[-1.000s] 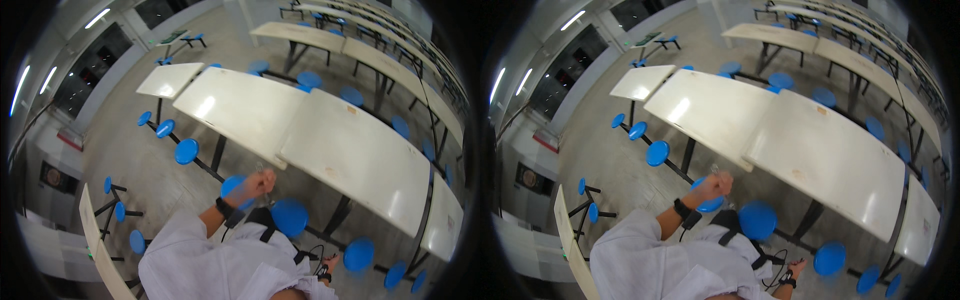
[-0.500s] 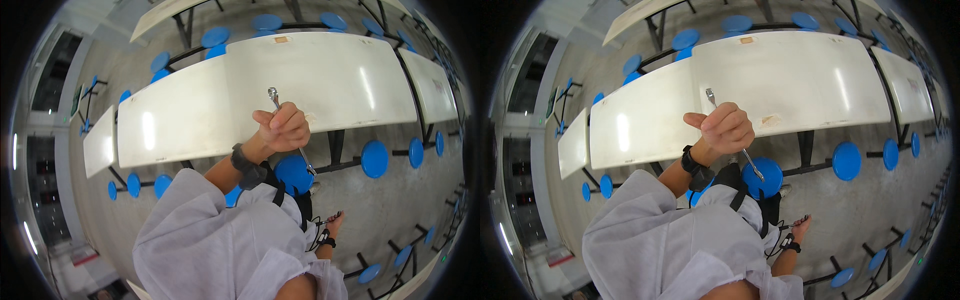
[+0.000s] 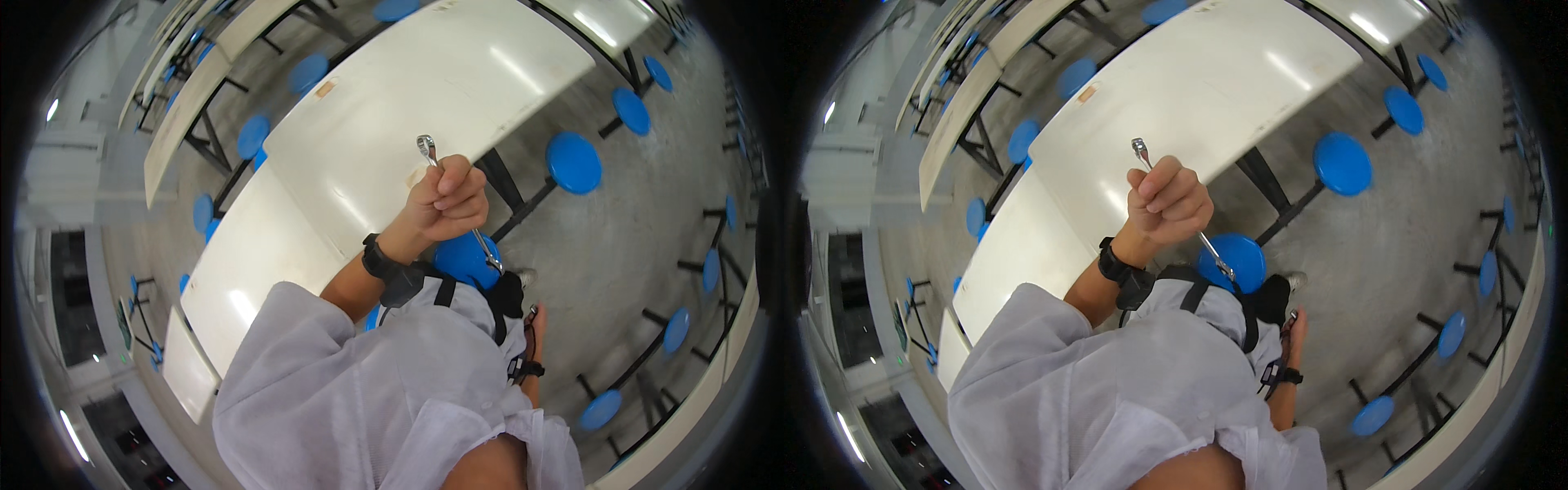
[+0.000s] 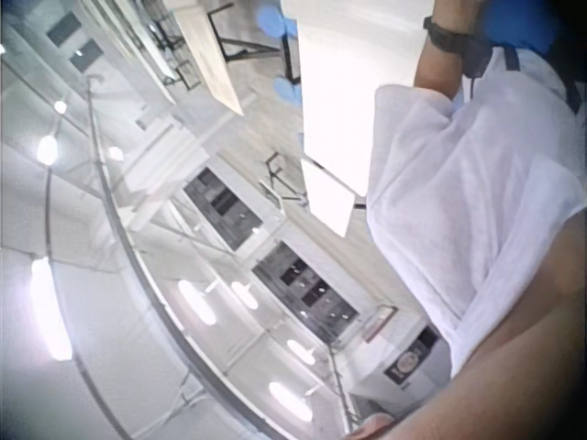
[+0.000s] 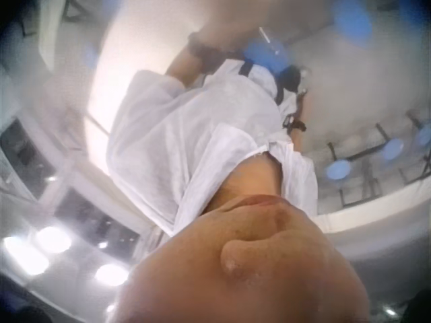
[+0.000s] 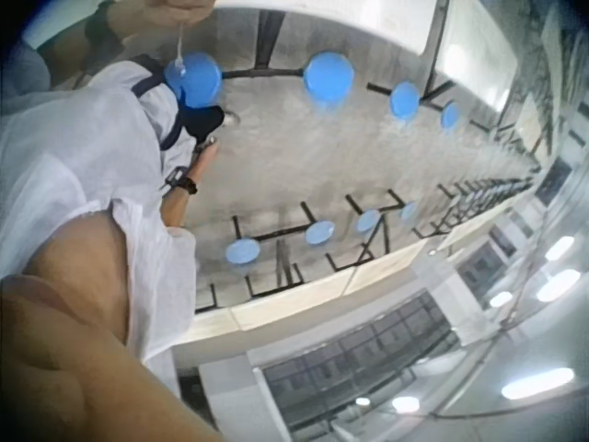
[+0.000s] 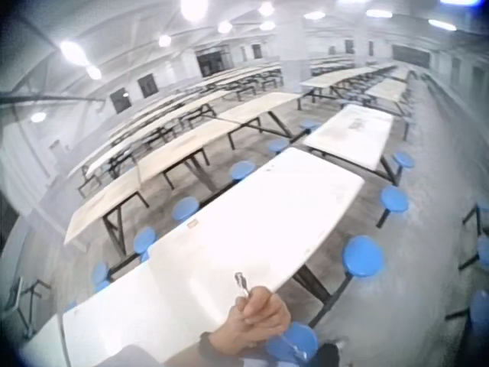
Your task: The person uses two wrenches to tighten a bolt on the underside of a metal table frame in a dining area. They hold the nut with one wrench and turn the bolt with the other, then place the tools in a waist pouch.
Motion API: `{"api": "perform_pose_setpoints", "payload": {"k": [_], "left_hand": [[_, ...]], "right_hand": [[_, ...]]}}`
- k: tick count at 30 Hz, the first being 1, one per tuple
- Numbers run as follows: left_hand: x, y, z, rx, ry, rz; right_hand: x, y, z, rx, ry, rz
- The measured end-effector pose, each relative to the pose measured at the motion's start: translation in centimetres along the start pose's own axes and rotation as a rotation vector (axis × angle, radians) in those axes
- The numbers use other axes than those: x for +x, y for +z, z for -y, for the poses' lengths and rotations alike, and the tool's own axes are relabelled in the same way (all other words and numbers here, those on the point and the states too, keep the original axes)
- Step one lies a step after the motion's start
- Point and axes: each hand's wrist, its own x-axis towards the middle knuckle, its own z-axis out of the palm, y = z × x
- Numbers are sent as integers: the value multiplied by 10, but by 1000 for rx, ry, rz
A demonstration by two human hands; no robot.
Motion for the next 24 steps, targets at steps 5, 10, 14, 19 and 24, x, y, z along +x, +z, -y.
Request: {"api": "perform_pose_setpoints", "payload": {"k": [5,10,14,19,24], "left_hand": [[30,2,54,95,-225,-245],[30,1,90,197,-485,-339],[12,4,110,103,-394,-333],[-4,18,111,225,-374,-434],[-8,27,103,260,-377,-514]], "right_hand": [[-89,35,99,-394,-567,267],[-222,109,218,-536,-1485,376],[-259,135,248,-559,-1806,358],[-263,148,236,-545,-1920,425],[-264,159,222,-514,-1979,441]]}}
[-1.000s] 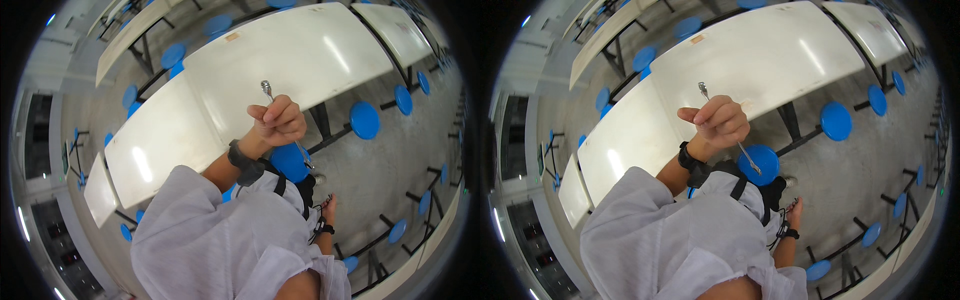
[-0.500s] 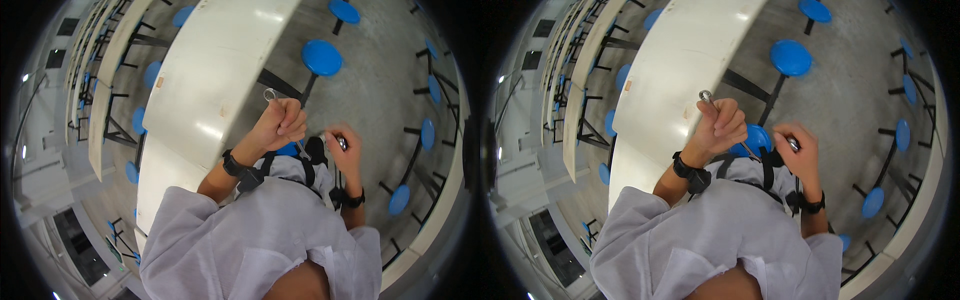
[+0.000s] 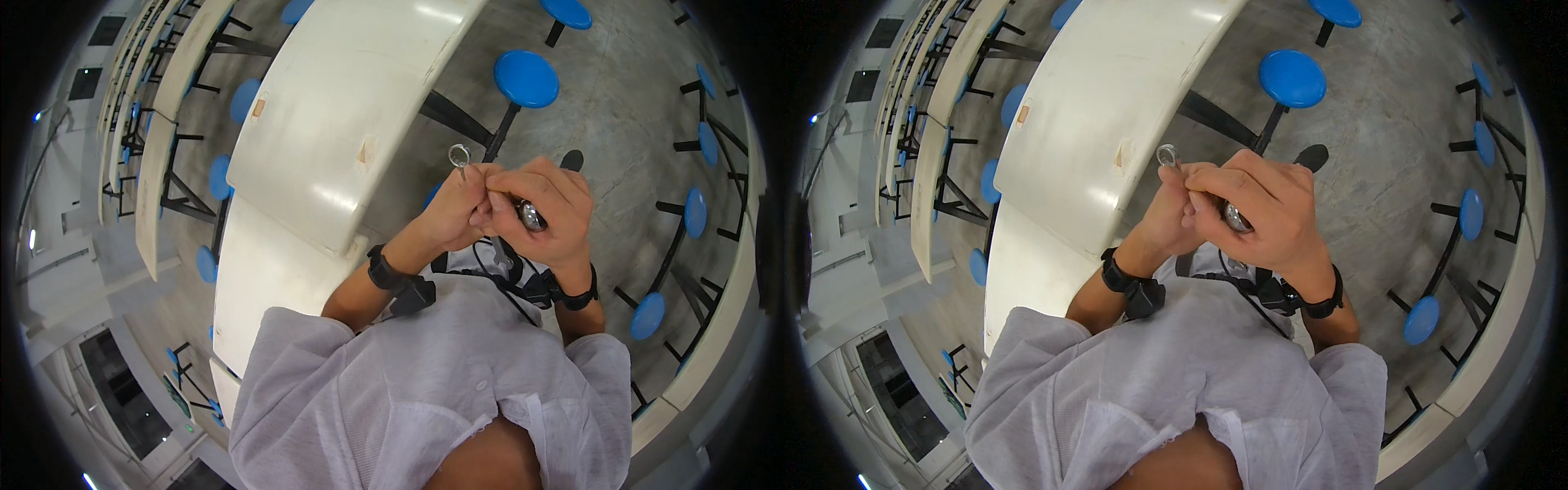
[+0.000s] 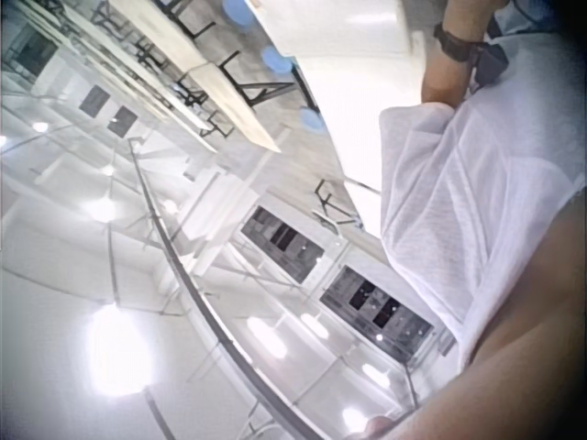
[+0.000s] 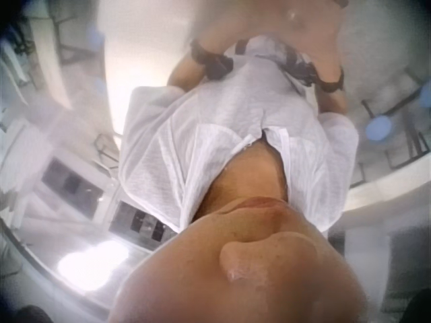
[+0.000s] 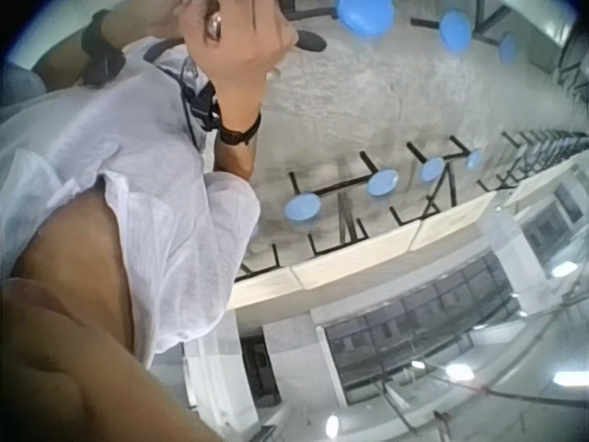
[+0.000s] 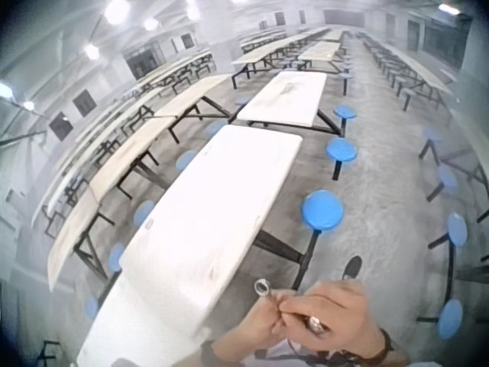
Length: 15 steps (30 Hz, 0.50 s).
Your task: The person uses two wrenches to tighten a bolt on the underside of a metal table frame in a dining area. They hold the nut with one wrench and turn the bolt with the other, then place the tools in a waist pouch.
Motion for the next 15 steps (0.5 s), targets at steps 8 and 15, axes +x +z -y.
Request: {"api": "perform_pose_setpoints", "payload": {"k": [8,15], "left_hand": [[-3,-6,-5,96,87,-5],[-2,-8,-15,239,35,-3]], "right_hand": [[2,4,0,-21,-12,16],[3,2,-2,-43,-22,42]]}}
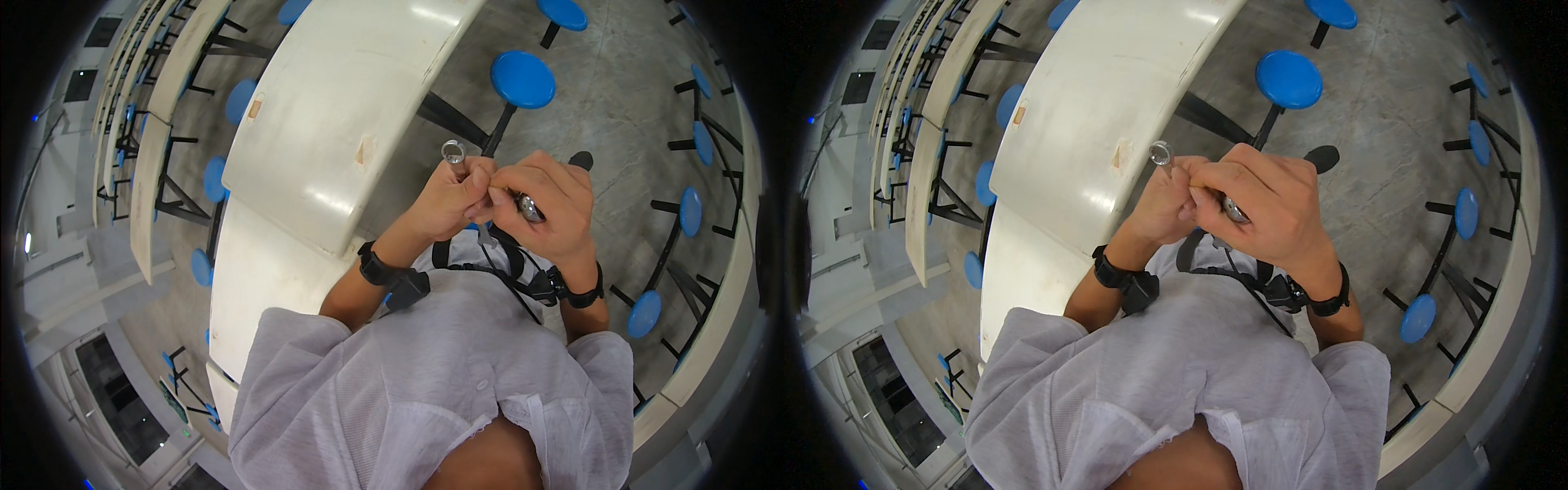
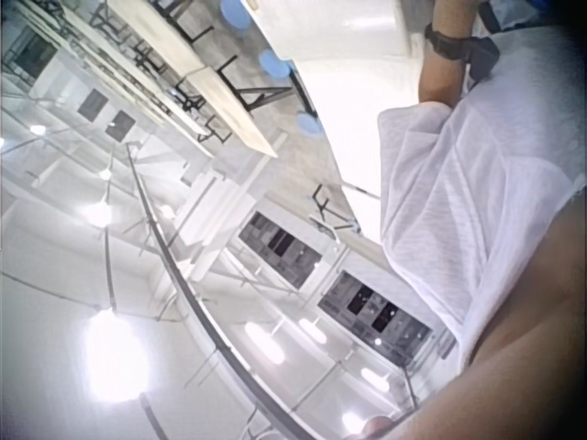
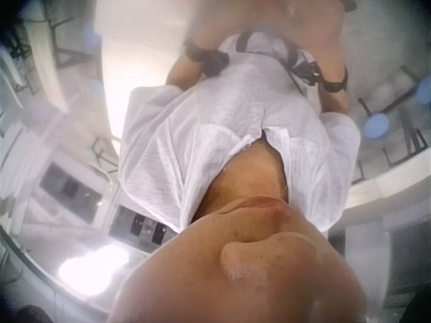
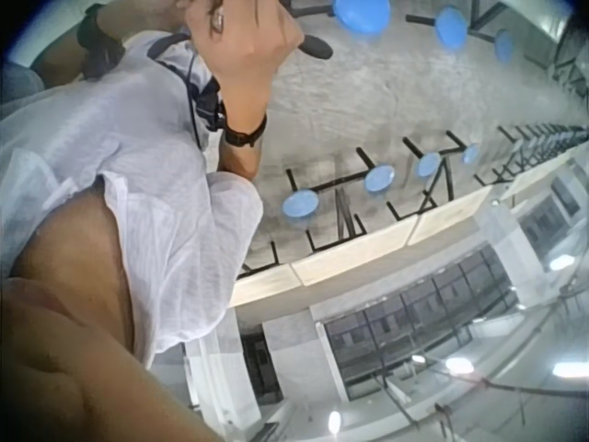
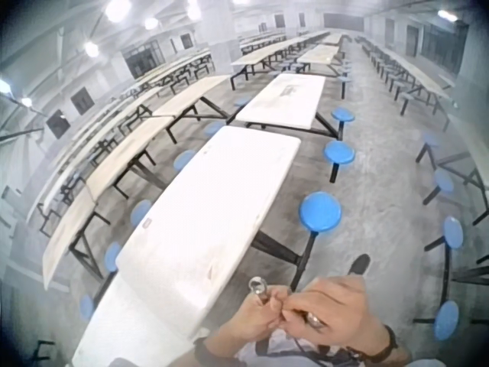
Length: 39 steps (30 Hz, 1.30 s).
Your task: The person uses two wrenches to tighten a bolt on the underside of a metal table frame in a dining area. They hold the nut with one wrench and turn the bolt with the other, then place the tools in a waist pouch.
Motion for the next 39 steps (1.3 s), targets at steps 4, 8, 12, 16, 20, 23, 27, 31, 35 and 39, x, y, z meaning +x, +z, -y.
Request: {"api": "perform_pose_setpoints", "payload": {"k": [4,8,12,16,20,23,27,31,35,39], "left_hand": [[2,0,-3,-53,28,-3],[3,-5,-6,-71,-4,-33],[4,-11,-4,-118,-11,-40],[5,-8,-6,-105,29,-32],[4,-8,-9,-126,24,-40],[3,-12,-4,-151,16,-38],[1,-17,2,-130,39,-41],[3,-18,6,-139,16,-60],[1,-9,4,-358,-76,-68],[-3,-17,8,-357,-6,157]], "right_hand": [[3,1,-2,-15,3,42],[7,3,-3,-21,8,82],[10,7,-7,34,37,65],[15,10,-7,64,30,47],[14,13,-8,62,13,59],[12,14,-9,50,5,55],[11,18,-8,51,-5,40],[11,17,-6,40,8,48],[12,16,-1,202,101,35],[6,15,3,258,208,56]]}}
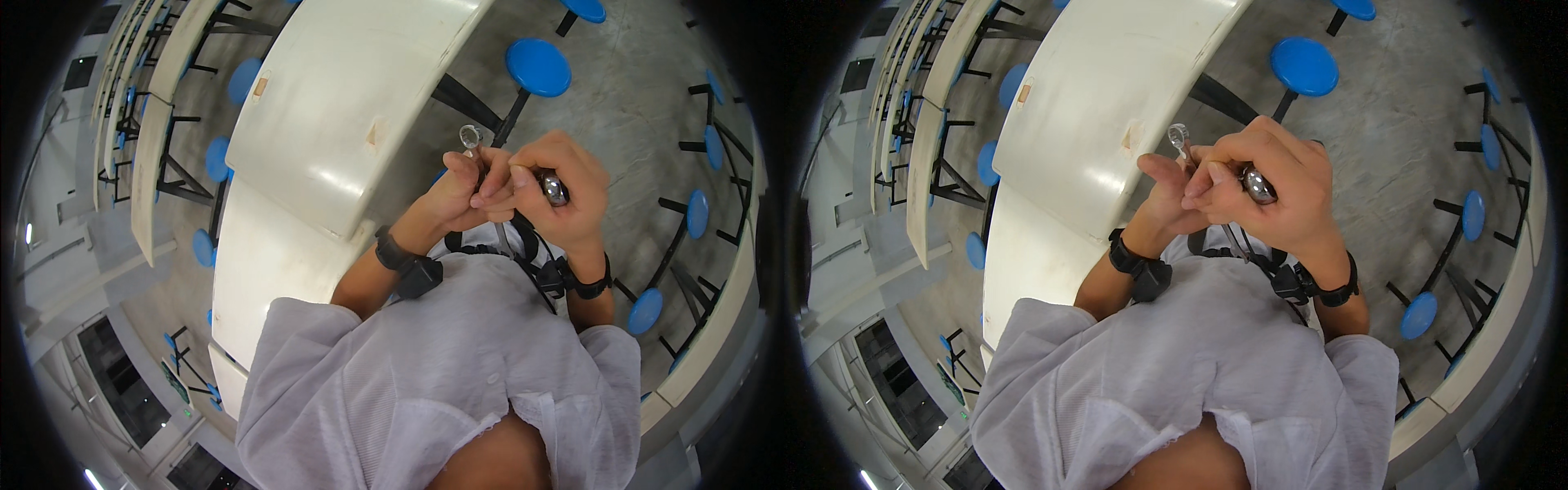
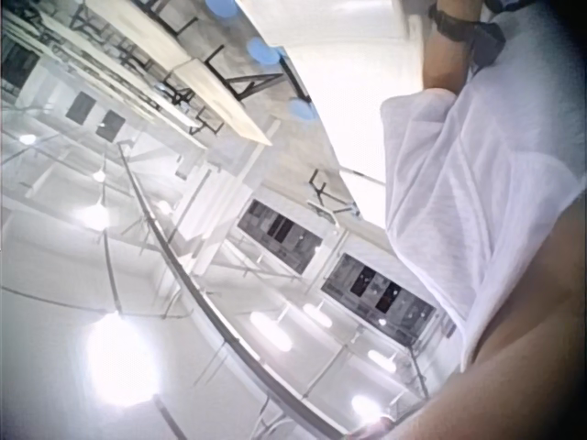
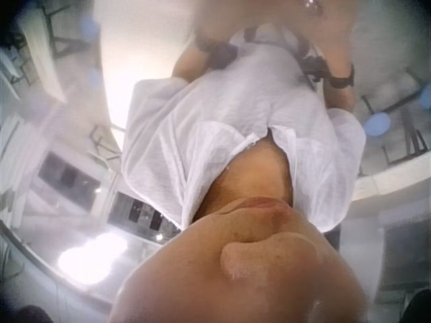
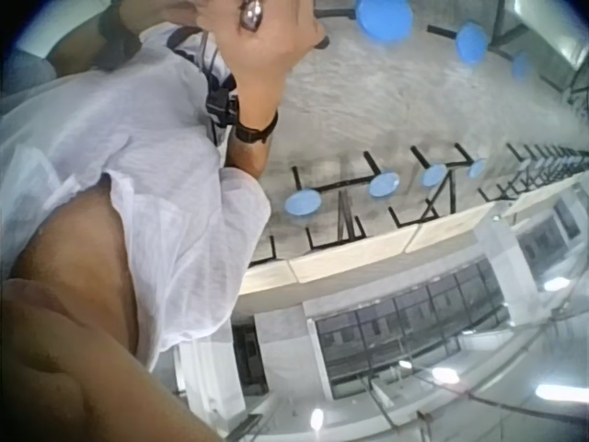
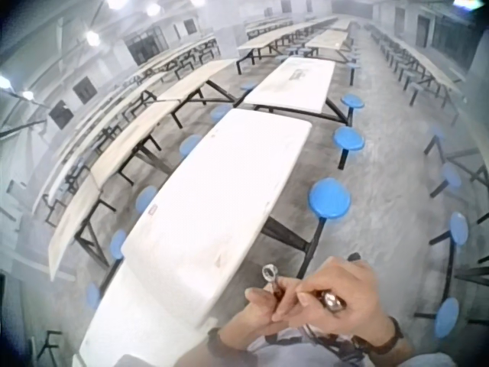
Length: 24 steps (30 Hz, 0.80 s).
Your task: The person uses two wrenches to tighten a bolt on the underside of a metal table frame in a dining area. They hold the nut with one wrench and turn the bolt with the other, then place the tools in a waist pouch.
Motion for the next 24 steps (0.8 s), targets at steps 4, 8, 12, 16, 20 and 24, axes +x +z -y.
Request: {"api": "perform_pose_setpoints", "payload": {"k": [4,8,12,16,20,24], "left_hand": [[-1,2,-4,-77,-54,46],[-7,2,-11,-85,-101,-53],[-5,-18,-17,281,-224,-408],[-9,-90,-10,898,-547,-852],[-25,-160,17,1062,-754,-897],[-6,-192,48,902,-1036,-1045]], "right_hand": [[-3,0,-3,-30,38,-18],[-8,-6,-16,-25,81,-60],[-56,-21,-62,187,477,-425],[-105,-44,-128,561,914,-875],[-169,-59,-182,809,1228,-1205],[-216,-78,-241,829,1408,-1285]]}}
